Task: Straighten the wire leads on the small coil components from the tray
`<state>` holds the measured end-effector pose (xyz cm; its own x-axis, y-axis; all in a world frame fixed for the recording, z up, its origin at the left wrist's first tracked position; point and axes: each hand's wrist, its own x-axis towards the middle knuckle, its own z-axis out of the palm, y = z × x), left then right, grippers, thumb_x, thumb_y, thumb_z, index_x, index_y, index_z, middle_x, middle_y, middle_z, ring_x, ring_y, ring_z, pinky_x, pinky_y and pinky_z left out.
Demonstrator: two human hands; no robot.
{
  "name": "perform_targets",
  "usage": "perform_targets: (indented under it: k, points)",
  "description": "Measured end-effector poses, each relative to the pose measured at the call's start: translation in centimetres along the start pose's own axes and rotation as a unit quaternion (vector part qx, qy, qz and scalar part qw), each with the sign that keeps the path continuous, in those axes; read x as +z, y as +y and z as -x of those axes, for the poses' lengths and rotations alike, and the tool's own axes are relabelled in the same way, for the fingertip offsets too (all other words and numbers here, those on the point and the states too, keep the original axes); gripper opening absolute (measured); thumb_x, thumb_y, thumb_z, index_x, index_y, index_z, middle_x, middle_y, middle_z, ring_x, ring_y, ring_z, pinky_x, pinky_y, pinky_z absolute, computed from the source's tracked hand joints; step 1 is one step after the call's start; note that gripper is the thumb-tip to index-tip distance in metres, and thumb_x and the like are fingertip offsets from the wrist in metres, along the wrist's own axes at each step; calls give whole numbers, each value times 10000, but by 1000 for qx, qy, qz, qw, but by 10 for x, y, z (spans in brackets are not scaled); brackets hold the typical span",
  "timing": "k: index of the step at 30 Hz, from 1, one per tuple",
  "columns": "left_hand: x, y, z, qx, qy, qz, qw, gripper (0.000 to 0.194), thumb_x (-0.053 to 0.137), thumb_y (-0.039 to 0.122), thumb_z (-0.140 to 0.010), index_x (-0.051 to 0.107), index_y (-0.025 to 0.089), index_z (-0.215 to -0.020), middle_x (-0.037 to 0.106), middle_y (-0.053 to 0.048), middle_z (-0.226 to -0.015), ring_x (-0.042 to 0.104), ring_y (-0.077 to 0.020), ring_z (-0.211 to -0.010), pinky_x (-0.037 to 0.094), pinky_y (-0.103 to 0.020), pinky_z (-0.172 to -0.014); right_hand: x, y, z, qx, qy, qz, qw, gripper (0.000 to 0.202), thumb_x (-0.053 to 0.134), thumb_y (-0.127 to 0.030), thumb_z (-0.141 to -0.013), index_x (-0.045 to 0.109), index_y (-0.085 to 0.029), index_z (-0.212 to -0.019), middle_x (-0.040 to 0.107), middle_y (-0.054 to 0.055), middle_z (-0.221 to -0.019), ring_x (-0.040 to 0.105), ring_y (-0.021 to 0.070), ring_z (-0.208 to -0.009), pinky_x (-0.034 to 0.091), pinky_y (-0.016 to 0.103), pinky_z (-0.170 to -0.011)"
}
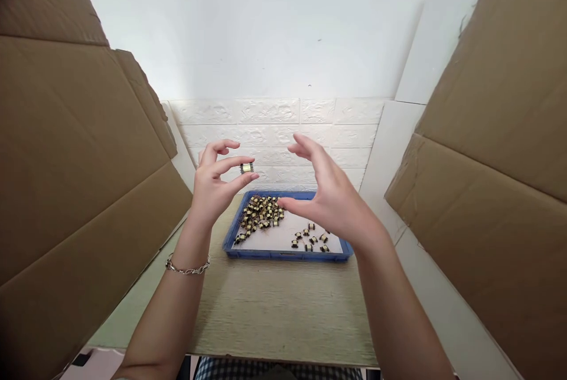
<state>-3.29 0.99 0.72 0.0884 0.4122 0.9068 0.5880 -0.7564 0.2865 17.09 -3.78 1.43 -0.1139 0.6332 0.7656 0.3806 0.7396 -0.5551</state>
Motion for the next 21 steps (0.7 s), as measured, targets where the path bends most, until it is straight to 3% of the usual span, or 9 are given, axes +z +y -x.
perform_targets:
  k: [2,4,12,16,21]
  points:
    - [0,0,0,5,-3,-1,1000,213,708,352,-656,697,266,-850,537,-28,-1080,450,-191,-976,370,-378,-917,4,14,-2,11,-67,28,997,889,770,-324,-582,308,-335,-1341,463,42,-1322,397,272,-1249,302,500,-1063]
    - [0,0,0,8,-6,-4,1000,211,700,354,-666,693,270,-860,533,-25,-1083,451,-185,-973,362,-376,-919,6,24,-3,16,-79,22,997,890,753,-326,-608,264,-343,-1351,439,35,-1343,366,256,-1274,281,494,-1076]
    - [6,0,1,10,-19,10,1000,212,698,365,-666,693,272,-856,525,-27,-1087,442,-182,-977,358,-366,-918,18,24,-8,-23,-2,-35,999,794,718,-343,-644,293,-382,-1314,525,27,-1218,458,232,-1175,335,476,-1024]
    - [21,1,5,8,-74,30,997,196,687,348,-684,691,288,-871,514,-26,-1126,426,-198,-1036,344,-386,-940,27,25,-6,-33,34,-3,999,621,624,-336,-737,339,-364,-1288,540,25,-1178,493,207,-1117,372,436,-985]
    - [42,2,8,-8,-72,44,996,199,706,330,-667,697,281,-860,533,-25,-1104,440,-201,-1031,338,-395,-947,23,27,-4,-19,68,41,997,561,569,-357,-767,345,-338,-1281,541,34,-1180,508,203,-1066,372,447,-966]
